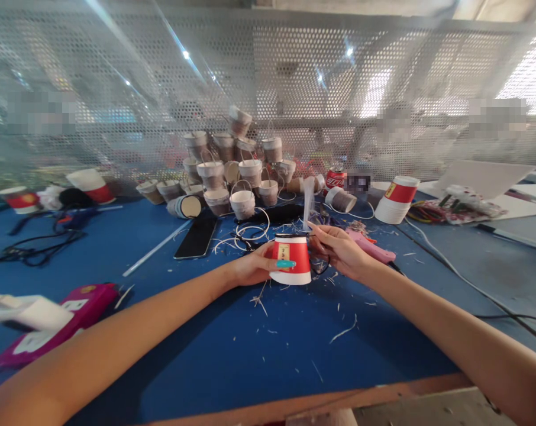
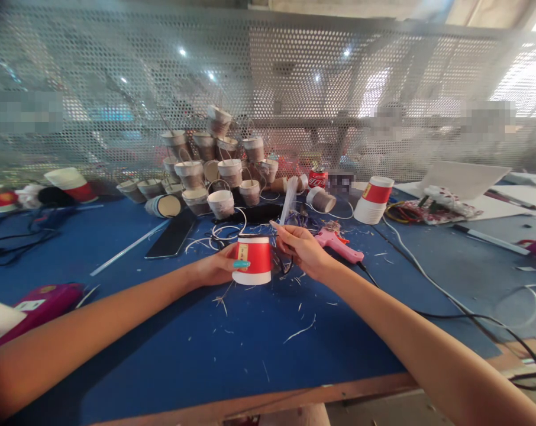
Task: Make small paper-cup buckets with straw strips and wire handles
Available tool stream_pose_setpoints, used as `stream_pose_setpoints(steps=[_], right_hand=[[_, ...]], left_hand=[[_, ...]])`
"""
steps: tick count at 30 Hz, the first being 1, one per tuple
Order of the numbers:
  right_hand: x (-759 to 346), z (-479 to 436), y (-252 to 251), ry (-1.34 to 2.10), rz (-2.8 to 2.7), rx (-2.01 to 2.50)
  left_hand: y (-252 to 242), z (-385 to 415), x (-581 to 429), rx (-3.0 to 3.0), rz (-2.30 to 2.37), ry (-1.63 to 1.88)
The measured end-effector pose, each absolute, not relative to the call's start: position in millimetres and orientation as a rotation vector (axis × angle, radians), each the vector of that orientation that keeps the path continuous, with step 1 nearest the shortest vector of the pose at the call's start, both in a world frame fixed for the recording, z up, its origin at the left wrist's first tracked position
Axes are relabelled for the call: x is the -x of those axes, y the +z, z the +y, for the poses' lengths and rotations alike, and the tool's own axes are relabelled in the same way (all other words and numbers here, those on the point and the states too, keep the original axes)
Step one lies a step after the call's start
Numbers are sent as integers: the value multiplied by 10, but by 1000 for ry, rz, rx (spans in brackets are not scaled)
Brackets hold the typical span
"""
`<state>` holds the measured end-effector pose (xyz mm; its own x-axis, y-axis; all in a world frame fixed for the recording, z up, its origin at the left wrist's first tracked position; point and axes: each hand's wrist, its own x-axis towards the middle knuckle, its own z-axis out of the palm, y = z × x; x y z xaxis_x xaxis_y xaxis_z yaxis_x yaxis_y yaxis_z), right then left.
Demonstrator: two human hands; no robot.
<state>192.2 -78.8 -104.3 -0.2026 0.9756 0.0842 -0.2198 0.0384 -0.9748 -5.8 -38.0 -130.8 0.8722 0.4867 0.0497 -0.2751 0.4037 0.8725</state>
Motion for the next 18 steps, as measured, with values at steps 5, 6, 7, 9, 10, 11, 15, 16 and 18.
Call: stream_pose_setpoints(steps=[5, 6, 7, 9, 10, 11, 15, 16, 18], right_hand=[[-1890, -795, -1048, 1445, -1196, 880], [-1885, -798, -1047, 1445, -1194, 877], [-1879, -802, -1047, 1443, -1189, 879], [-1867, -808, -1048, 1443, -1174, 898], [-1862, -810, -1052, 1442, -1169, 910], [-1856, -811, -1056, 1437, -1167, 921], [-1838, -811, -1088, 1377, -1204, 930], [-1834, -810, -1096, 1363, -1220, 931], [-1829, -810, -1110, 1339, -1254, 933]], left_hand=[[-1311, -411, 50, -1041, 199, 463], [-1310, -413, 50, -1044, 199, 462], [-1306, -415, 49, -1046, 200, 463], [-1297, -419, 47, -1051, 209, 464], [-1291, -420, 46, -1053, 216, 463], [-1287, -422, 45, -1054, 225, 461], [-1286, -423, 41, -1060, 249, 448], [-1289, -422, 41, -1062, 251, 443], [-1295, -419, 44, -1068, 251, 435]])
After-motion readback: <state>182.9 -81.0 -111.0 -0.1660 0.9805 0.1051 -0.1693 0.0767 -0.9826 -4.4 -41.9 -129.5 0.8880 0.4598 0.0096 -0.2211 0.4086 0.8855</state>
